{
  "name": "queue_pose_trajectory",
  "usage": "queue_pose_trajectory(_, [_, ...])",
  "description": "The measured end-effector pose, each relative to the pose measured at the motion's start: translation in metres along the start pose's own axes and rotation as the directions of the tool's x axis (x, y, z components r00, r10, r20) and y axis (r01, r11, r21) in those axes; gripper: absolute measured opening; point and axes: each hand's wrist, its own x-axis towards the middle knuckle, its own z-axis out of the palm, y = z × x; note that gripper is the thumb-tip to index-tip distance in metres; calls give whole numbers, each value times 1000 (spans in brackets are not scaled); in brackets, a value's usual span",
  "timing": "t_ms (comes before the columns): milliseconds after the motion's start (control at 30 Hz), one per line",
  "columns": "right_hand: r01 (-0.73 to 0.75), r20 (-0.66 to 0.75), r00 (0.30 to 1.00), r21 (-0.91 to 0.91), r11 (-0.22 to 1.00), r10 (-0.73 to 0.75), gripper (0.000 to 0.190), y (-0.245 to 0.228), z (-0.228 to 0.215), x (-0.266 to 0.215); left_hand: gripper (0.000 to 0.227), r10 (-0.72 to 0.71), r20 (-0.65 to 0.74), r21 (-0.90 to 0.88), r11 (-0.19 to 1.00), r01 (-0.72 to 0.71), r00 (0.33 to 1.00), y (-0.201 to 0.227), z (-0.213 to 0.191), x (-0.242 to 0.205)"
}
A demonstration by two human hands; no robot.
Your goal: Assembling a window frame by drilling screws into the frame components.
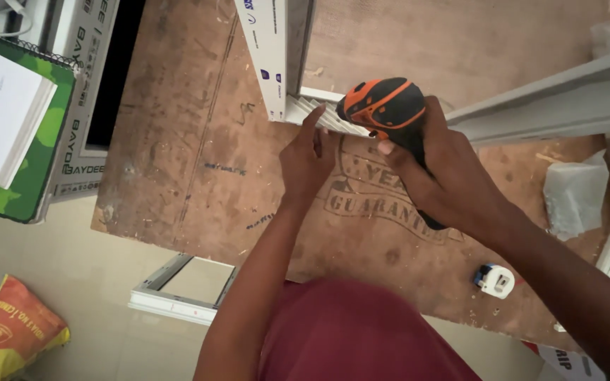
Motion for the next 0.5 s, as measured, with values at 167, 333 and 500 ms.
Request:
queue_pose_trajectory(167, [25,7,1000,34,999,-25,39,0,1,7,43,9,22,1,1000,-9,1000,2,-1,1])
queue_pose_trajectory(333, [8,36,999,28,1000,-9,38,1,0,12,43,19,6,-9,1000,-19,1000,4,-1,1])
queue_pose_trajectory(500, [61,45,997,-15,998,-60,42,-3,-3,15,43,21,15,-1,1000,-21,1000,4,-2,0])
